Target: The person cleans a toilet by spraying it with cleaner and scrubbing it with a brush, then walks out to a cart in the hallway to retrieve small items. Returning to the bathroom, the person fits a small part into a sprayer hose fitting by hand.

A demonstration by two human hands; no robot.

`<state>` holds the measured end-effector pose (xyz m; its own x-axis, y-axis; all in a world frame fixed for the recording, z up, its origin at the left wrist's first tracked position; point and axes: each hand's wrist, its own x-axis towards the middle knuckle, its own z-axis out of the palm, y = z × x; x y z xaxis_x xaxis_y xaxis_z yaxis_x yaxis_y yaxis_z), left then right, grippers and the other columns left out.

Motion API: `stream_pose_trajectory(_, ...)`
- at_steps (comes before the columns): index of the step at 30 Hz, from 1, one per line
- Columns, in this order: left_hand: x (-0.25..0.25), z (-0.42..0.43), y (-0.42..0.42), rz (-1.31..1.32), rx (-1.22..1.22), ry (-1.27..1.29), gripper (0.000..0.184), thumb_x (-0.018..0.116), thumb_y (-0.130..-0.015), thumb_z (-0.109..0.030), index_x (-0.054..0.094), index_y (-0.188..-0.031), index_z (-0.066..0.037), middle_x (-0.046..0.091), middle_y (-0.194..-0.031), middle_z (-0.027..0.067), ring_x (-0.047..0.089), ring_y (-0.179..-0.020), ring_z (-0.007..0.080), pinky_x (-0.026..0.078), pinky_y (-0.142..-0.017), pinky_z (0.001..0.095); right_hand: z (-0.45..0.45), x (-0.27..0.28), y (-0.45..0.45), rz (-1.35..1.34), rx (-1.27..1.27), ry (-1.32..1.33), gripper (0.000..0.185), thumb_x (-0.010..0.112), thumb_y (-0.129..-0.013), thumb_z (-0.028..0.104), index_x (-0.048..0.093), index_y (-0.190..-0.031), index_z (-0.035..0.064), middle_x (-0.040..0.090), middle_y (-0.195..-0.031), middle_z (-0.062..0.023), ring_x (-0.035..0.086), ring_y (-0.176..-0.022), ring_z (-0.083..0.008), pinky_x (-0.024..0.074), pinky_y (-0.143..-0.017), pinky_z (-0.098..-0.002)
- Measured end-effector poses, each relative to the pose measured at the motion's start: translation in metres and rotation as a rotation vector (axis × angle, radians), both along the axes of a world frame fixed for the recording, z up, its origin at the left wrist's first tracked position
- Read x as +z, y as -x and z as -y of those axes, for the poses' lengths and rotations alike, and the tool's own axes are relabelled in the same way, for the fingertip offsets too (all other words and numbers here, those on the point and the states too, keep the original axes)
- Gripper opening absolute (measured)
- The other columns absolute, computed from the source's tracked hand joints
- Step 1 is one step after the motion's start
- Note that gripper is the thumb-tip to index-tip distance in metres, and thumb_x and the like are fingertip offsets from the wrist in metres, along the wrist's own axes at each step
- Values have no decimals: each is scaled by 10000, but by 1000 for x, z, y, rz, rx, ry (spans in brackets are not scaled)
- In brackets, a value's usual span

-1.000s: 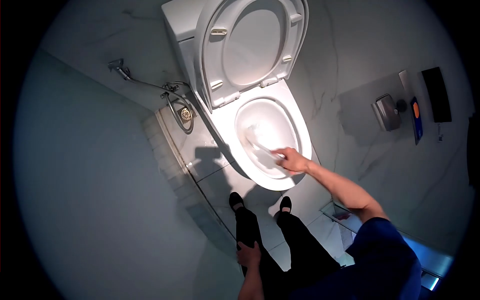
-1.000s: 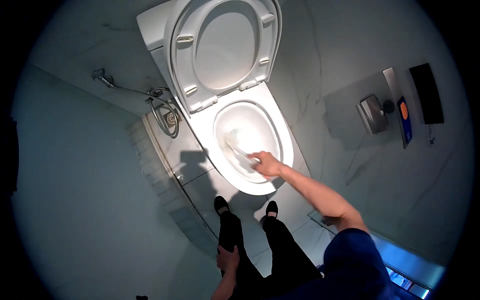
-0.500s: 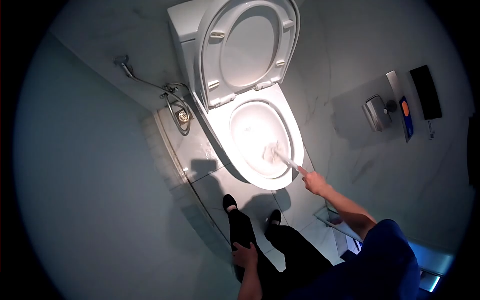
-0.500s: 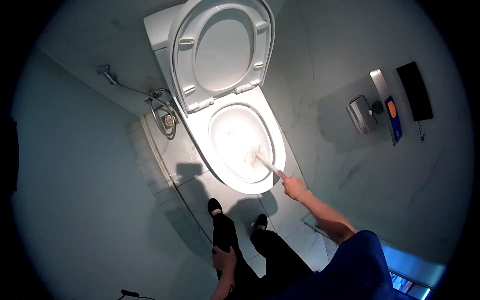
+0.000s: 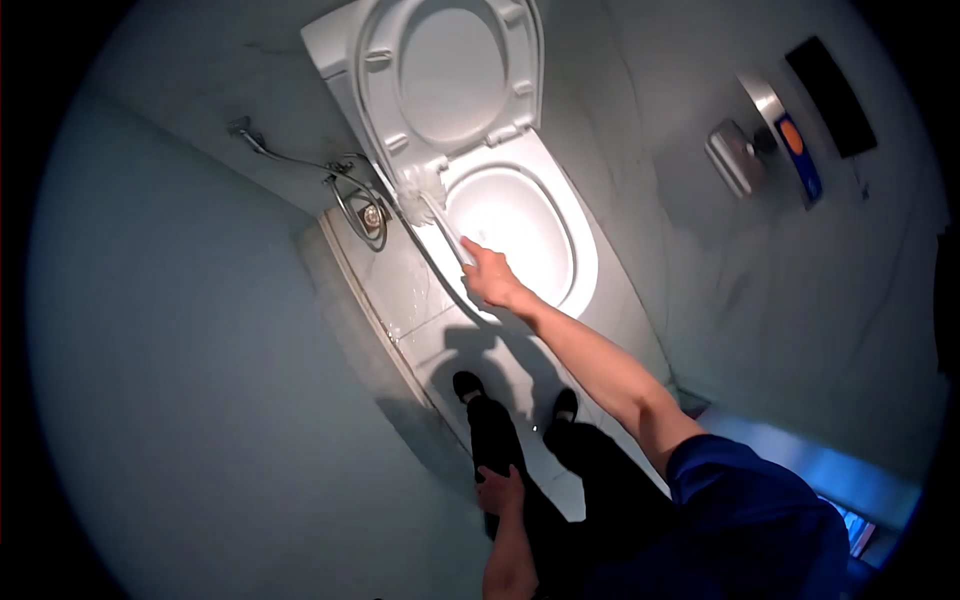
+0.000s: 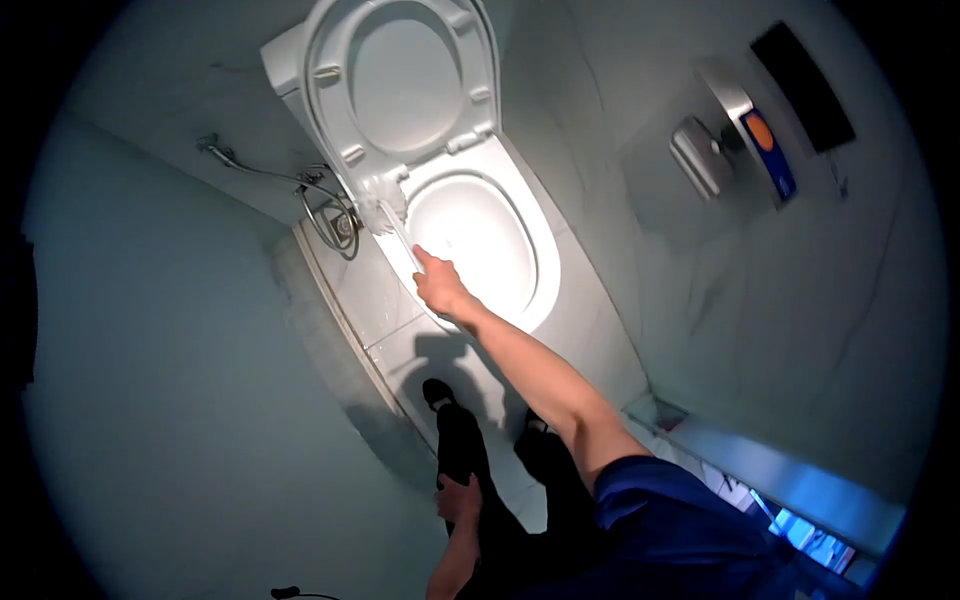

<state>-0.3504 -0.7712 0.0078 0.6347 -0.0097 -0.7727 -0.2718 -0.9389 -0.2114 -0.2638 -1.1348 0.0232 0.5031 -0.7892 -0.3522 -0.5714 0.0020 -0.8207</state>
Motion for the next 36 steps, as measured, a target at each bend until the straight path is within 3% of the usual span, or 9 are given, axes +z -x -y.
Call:
stream_pose_trajectory(2, -4, -3, 8, 1, -37, 20, 732, 596, -752, -530, 352, -1299, -109, 530, -1085, 248, 568, -930, 365, 453, -785, 472, -40, -40, 28, -213, 167, 510, 555, 490, -819, 109, 367, -1360, 93, 588, -733, -244, 604, -700, -346, 478, -549, -425)
stream_pose_trajectory(5, -2, -3, 10, -15, -34, 21, 724, 580, -766, -527, 355, -1310, -106, 520, -1108, 244, 560, -950, 367, 437, -819, 474, -120, 6, 135, -349, 293, -35, 693, 481, -809, 88, 184, -1429, 179, 593, -784, -220, 590, -695, -368, 475, -601, -445)
stream_pose_trajectory(11, 1, 16, 13, -9, -119, -8, 721, 582, -756, -528, 368, -1302, -108, 519, -1110, 242, 555, -969, 361, 437, -822, 467, -172, 27, 317, -289, -6, 98, 702, 527, -753, -25, 315, -1398, 152, 577, -660, -162, 564, -578, -361, 472, -568, -429)
stream_pose_trajectory(18, -12, 30, 6, 48, -186, 38, 733, 614, -729, -520, 382, -1289, -106, 528, -1093, 244, 555, -968, 356, 434, -835, 465, 65, -76, 186, -387, 237, 534, 642, 516, -776, 59, 328, -1382, 157, 606, -727, -191, 601, -625, -346, 499, -587, -447)
stream_pose_trajectory(22, -10, 39, -13, -24, -143, -28, 728, 611, -719, -544, 398, -1264, -111, 545, -1095, 222, 571, -969, 353, 456, -810, 475, 49, -124, 101, -172, -119, -495, 475, 559, -814, 154, 467, -1272, 65, 634, -816, -184, 629, -533, -218, 521, -470, -372)
stream_pose_trajectory(27, -17, 46, -25, -49, -124, 4, 699, 610, -717, -532, 421, -1236, -104, 560, -1037, 230, 575, -937, 355, 456, -781, 467, 6, -64, 200, -282, 473, 103, 605, 562, -725, 49, 441, -1317, 78, 560, -1168, -221, 575, -1034, -340, 482, -868, -393)
stream_pose_trajectory(30, -11, 51, -24, -15, -144, 12, 689, 616, -702, -532, 439, -1202, -93, 560, -1028, 237, 575, -925, 367, 458, -771, 469, 79, -3, 202, -851, 606, 60, 714, 567, -700, 55, 365, -1373, 179, 640, -865, -164, 641, -800, -290, 520, -713, -416)
stream_pose_trajectory(32, -16, 51, -26, -12, -130, 30, 689, 623, -689, -531, 445, -1188, -91, 561, -1032, 234, 572, -932, 370, 457, -774, 475, 101, -43, 179, -837, 623, 461, 709, 555, -708, 61, 340, -1380, 137, 634, -805, -173, 636, -746, -296, 519, -685, -426)
stream_pose_trajectory(36, -5, 62, -35, -49, -80, 29, 676, 631, -674, -539, 456, -1154, -96, 562, -1042, 224, 571, -945, 361, 454, -791, 480, 12, -142, 125, -665, 377, 290, 736, 551, -719, 14, 311, -1401, 150, 624, -735, -191, 628, -641, -262, 507, -561, -383)
